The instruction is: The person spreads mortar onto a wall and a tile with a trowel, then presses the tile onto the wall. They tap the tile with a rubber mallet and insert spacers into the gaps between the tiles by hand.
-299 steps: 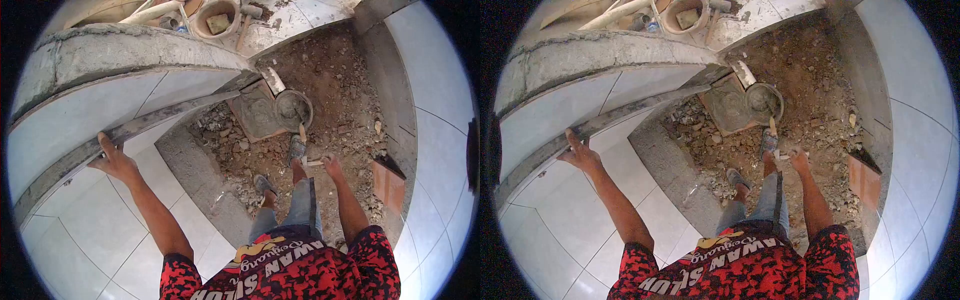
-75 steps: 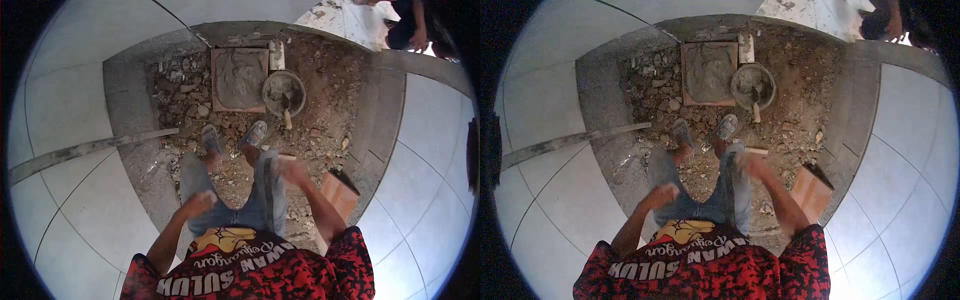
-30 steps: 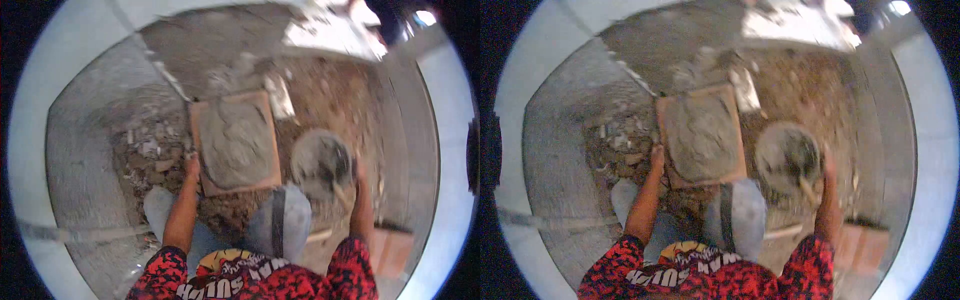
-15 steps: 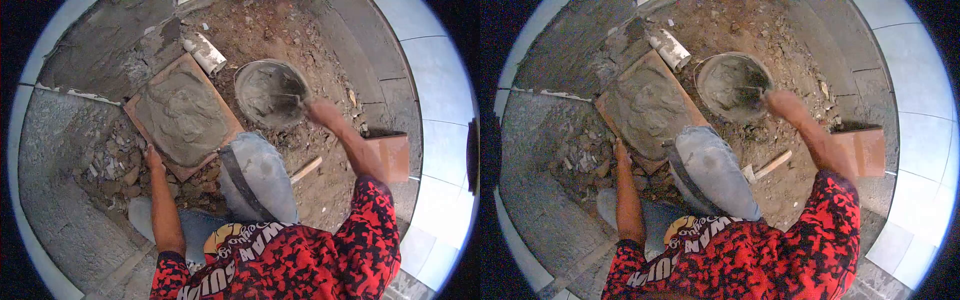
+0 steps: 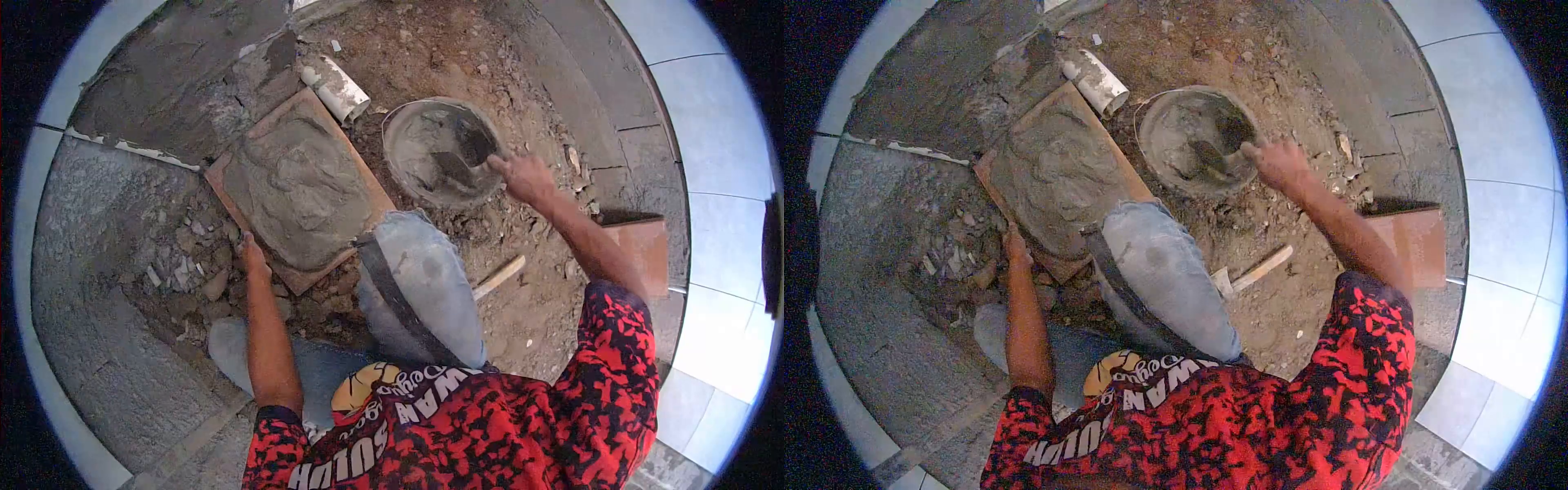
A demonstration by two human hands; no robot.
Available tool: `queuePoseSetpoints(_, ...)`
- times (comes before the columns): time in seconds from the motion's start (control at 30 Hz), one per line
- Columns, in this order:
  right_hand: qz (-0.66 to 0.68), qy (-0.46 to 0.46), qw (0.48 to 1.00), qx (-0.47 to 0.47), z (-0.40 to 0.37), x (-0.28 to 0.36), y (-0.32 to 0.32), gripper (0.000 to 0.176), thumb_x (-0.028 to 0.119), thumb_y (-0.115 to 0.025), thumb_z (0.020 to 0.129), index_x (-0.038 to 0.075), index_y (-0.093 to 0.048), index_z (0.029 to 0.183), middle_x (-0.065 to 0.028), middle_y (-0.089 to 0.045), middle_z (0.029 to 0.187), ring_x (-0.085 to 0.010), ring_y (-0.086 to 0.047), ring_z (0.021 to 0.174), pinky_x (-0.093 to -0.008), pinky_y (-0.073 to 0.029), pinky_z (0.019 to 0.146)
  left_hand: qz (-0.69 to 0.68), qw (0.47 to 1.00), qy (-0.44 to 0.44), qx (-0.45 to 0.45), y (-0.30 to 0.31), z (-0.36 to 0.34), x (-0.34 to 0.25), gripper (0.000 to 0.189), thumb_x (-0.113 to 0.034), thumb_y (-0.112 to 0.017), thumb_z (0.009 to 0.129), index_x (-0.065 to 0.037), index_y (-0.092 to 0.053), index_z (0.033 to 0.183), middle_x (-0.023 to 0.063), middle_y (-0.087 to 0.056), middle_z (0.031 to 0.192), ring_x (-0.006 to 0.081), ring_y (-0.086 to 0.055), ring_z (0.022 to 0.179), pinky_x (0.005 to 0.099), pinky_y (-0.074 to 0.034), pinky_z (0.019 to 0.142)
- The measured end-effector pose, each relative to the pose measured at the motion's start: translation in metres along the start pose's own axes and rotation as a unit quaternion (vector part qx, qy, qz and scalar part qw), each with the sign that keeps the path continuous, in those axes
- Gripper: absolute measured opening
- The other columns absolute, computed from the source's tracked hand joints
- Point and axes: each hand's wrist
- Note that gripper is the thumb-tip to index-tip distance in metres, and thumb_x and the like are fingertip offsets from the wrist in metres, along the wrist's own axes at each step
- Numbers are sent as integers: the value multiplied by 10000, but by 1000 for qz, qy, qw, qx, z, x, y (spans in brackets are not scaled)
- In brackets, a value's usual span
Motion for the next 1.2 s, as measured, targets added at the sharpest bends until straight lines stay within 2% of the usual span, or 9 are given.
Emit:
queuePoseSetpoints(0.27, 363, -103, 925, -54, -22, 39, -69, 391, 164, -577, 743, 58, -501, 1111, -208, -559, 1035, -359, -526, 989, -438, -422, 802, 11, 999, -38, 30, 3, 23, 14, 758, -524, -408, 849, -51, -133, 1374, 141, -133, 1426, 317, -167, 1298, 501, -172, 1012)
queuePoseSetpoints(0.33, 449, -116, 884, -60, -30, 53, -72, 489, 315, -637, 722, 64, -491, 1116, -218, -568, 1012, -356, -544, 962, -429, -430, 796, -8, 1000, 17, 23, -3, 23, 12, 749, -535, -374, 855, -37, -152, 1370, 146, -135, 1426, 321, -166, 1297, 489, -161, 1019)
queuePoseSetpoints(0.37, 559, -175, 810, 37, -24, 59, -73, 508, 304, -652, 714, 47, -485, 1119, -216, -557, 1043, -350, -531, 997, -409, -415, 817, -6, 1000, 17, 25, -2, 38, 22, 749, -535, -374, 855, -37, -152, 1370, 146, -135, 1426, 321, -166, 1297, 489, -161, 1019)
queuePoseSetpoints(0.43, 572, -202, 794, 20, -25, 82, -78, 504, 294, -653, 716, 37, -483, 1115, -215, -556, 1050, -347, -526, 1009, -403, -412, 823, -25, 997, -40, 54, -2, 65, 35, 731, -530, -367, 859, -30, -186, 1361, 155, -167, 1416, 326, -184, 1291, 480, -176, 1017)
queuePoseSetpoints(0.53, 604, -239, 760, -18, -23, 111, -75, 499, 273, -648, 718, 20, -475, 1111, -224, -552, 1053, -350, -522, 1014, -395, -403, 838, 8, 1000, -2, 11, -14, -50, -30, 731, -518, -385, 858, -28, -180, 1362, 161, -180, 1412, 322, -181, 1294, 468, -180, 1019)
queuePoseSetpoints(0.63, 647, -232, 721, -86, -19, 132, -101, 485, 256, -635, 722, 23, -456, 1108, -240, -553, 1020, -363, -525, 996, -407, -402, 826, -10, 999, -29, 29, -2, -3, -5, 713, -491, -413, 859, -20, -202, 1352, 164, -206, 1401, 319, -199, 1288, 461, -190, 1017)
queuePoseSetpoints(0.73, 665, -278, 693, -36, -37, 144, -39, 495, 258, -627, 733, 27, -429, 1124, -240, -553, 1012, -386, -522, 987, -422, -402, 818, 4, 999, -42, -1, -3, -6, -5, 667, -432, -452, 864, -12, -234, 1335, 161, -240, 1383, 303, -240, 1271, 458, -214, 1006)
queuePoseSetpoints(0.87, 606, -260, 740, -135, -34, 160, -79, 514, 289, -616, 748, 35, -407, 1143, -245, -552, 1015, -398, -526, 972, -434, -404, 813, -8, 1000, -2, -10, -8, -11, -11, 646, -411, -454, 870, -10, -237, 1328, 154, -254, 1371, 304, -268, 1254, 466, -231, 997)
queuePoseSetpoints(1.2, 630, -274, 672, -277, -28, 176, -140, 585, 314, -615, 757, -4, -374, 1185, -232, -515, 1079, -349, -506, 1009, -403, -388, 858, 28, 999, -39, 9, -3, -4, -1, 653, -477, -415, 867, -24, -267, 1313, 155, -263, 1365, 340, -279, 1242, 512, -267, 971)
Point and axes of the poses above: each hand's wrist, its own z-axis towards the middle knuckle, its own y-axis out of the back of the hand, x = y × z
